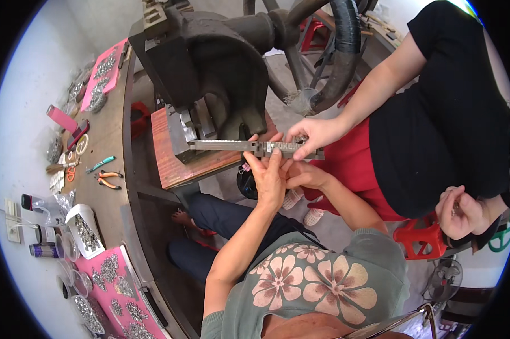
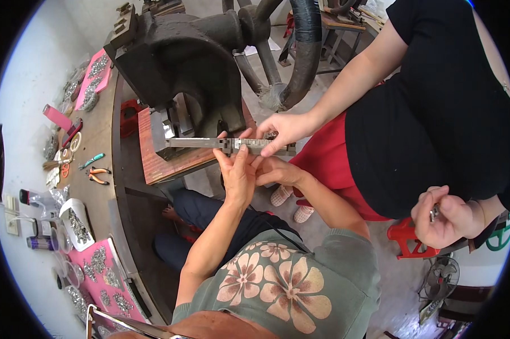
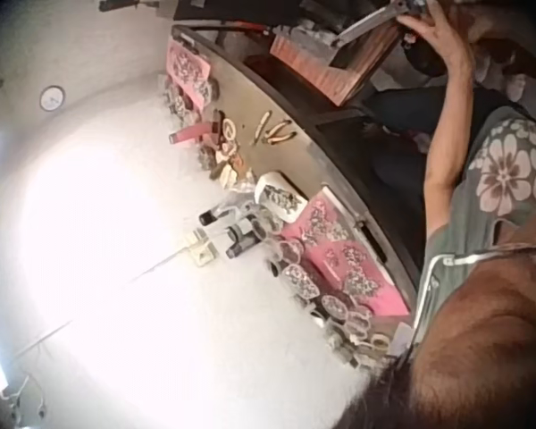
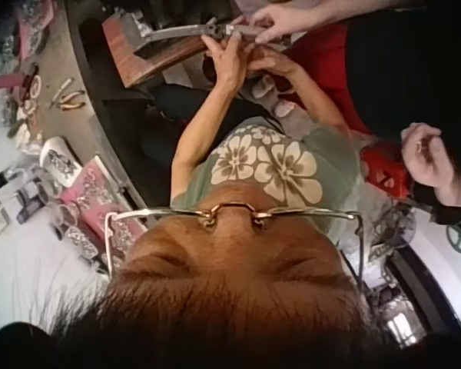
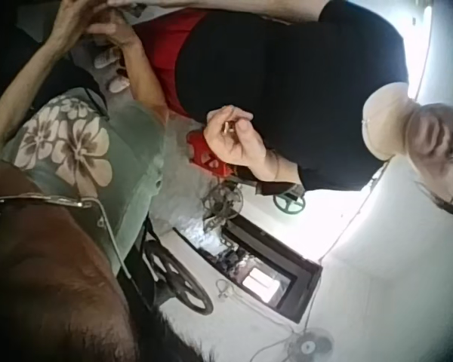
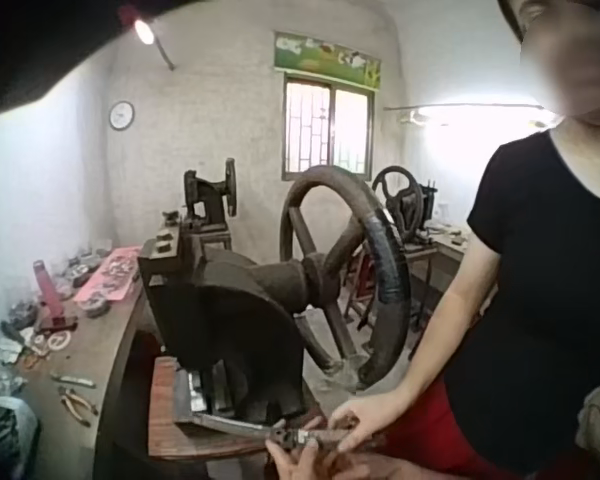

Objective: The person operates a manual press machine by placing a metal piece into the press and turning the wheel. Afterward, the person sits at a workbench and fits small metal pieces one by one into a metal strip holder by hand.

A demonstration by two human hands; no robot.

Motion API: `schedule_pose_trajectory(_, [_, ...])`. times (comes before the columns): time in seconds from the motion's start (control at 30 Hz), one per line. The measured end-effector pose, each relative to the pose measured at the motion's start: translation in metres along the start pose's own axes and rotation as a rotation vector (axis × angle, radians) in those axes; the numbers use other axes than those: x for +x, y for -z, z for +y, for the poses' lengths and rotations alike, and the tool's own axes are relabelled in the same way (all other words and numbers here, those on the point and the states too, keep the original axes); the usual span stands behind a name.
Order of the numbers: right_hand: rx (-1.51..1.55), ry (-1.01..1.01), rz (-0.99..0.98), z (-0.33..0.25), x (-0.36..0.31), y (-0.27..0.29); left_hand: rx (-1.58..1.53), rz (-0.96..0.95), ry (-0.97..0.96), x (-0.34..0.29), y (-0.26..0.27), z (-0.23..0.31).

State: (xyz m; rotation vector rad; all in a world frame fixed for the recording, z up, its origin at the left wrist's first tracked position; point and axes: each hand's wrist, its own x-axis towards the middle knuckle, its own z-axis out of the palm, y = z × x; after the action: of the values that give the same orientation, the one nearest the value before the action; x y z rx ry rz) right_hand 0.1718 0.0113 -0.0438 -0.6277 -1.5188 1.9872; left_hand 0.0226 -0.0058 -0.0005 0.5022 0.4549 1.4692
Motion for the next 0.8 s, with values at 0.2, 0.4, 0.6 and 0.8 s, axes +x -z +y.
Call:
schedule_pose_trajectory(0.2, [0.269,0.115,0.143,0.002,-0.023,-0.013,-0.008,0.058,0.108,-0.004,-0.006,0.001])
schedule_pose_trajectory(0.4, [0.218,0.186,0.437,0.005,-0.02,-0.013,0.06,0.072,0.056,-0.005,-0.005,-0.007])
schedule_pose_trajectory(0.6, [-0.042,0.294,0.501,-0.018,-0.019,-0.031,0.176,0.037,-0.001,-0.01,-0.022,-0.008])
schedule_pose_trajectory(0.8, [0.133,0.242,0.409,0.021,-0.015,-0.012,0.346,-0.263,-0.064,-0.016,-0.038,-0.009])
